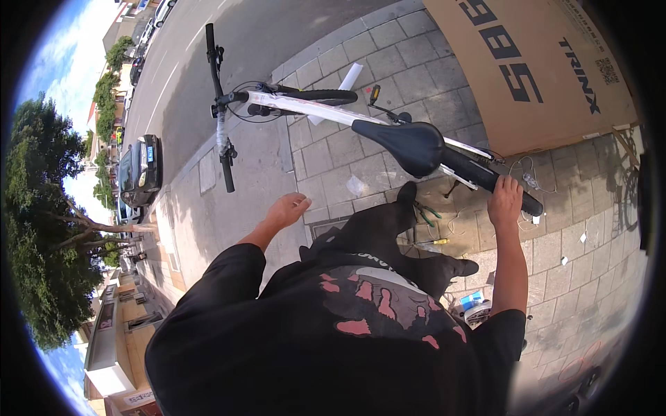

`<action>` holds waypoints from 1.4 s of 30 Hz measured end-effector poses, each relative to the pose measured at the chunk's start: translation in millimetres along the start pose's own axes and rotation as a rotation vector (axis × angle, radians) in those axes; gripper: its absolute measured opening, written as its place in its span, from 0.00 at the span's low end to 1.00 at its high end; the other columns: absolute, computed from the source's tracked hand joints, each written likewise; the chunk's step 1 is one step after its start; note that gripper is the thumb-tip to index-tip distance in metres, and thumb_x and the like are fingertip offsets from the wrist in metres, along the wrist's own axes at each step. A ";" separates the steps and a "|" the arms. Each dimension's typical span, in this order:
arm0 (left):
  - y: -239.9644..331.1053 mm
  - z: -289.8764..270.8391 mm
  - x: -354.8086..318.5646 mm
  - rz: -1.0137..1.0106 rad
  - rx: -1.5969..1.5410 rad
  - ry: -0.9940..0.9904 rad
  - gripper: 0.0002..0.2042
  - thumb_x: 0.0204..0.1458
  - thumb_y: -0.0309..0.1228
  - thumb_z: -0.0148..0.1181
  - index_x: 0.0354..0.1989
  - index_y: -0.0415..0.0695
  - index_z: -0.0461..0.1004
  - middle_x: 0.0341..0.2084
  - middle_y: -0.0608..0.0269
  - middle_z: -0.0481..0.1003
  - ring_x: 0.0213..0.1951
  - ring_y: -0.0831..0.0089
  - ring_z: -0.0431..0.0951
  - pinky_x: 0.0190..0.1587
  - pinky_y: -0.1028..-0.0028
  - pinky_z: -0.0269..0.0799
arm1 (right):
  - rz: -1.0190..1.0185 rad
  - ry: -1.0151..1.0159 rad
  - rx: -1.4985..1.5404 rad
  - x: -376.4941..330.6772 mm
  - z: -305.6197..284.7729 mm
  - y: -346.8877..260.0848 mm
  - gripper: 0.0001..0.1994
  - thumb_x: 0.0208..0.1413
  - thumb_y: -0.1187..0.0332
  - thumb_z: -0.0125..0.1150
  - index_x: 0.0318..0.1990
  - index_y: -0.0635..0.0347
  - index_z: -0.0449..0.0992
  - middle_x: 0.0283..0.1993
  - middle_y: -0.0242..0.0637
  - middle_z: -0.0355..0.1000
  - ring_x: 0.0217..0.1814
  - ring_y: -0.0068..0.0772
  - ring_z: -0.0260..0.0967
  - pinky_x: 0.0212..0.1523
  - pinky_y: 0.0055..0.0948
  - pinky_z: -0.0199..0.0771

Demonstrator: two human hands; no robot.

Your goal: The person assembles a white bicycle on a sidewalk, using an Allen key to tighten bolts on the handlebars and stem. They adjust the handlebar position, secure the stem, and wrap the handlebars with protective tape.

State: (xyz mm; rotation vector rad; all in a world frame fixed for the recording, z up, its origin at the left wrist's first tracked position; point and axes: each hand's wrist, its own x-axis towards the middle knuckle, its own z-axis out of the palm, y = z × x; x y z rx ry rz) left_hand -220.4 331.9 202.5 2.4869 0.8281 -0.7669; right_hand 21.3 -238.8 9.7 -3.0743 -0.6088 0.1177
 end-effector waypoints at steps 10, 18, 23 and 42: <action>-80.7 -71.7 34.8 0.121 0.173 0.979 0.22 0.60 0.40 0.72 0.61 0.48 0.82 0.58 0.55 0.82 0.63 0.52 0.79 0.66 0.52 0.72 | -0.034 -0.292 -0.184 30.5 -23.0 -11.4 0.20 0.50 0.68 0.70 0.52 0.60 0.77 0.53 0.41 0.73 0.59 0.47 0.71 0.60 0.45 0.69; -235.9 -109.6 65.0 -0.566 -0.025 0.627 0.41 0.55 0.49 0.75 0.73 0.39 0.69 0.65 0.34 0.71 0.64 0.35 0.76 0.67 0.46 0.73 | 0.092 -0.281 -0.092 29.0 -58.5 -36.9 0.23 0.58 0.61 0.72 0.57 0.63 0.78 0.56 0.44 0.76 0.60 0.48 0.75 0.59 0.48 0.74; -236.8 -101.7 79.1 -0.527 -0.214 0.686 0.34 0.58 0.44 0.74 0.69 0.38 0.73 0.62 0.32 0.74 0.62 0.36 0.76 0.67 0.46 0.72 | 0.952 -0.401 1.674 37.3 -73.4 -100.9 0.28 0.73 0.43 0.65 0.60 0.61 0.81 0.53 0.37 0.85 0.55 0.36 0.81 0.58 0.40 0.78; -220.5 -133.0 84.8 -0.604 -0.347 0.596 0.15 0.59 0.40 0.67 0.46 0.40 0.84 0.22 0.54 0.83 0.19 0.59 0.83 0.27 0.60 0.80 | 1.059 -0.022 1.932 56.0 -163.5 -212.2 0.23 0.63 0.62 0.80 0.57 0.73 0.85 0.55 0.45 0.86 0.56 0.37 0.84 0.63 0.36 0.81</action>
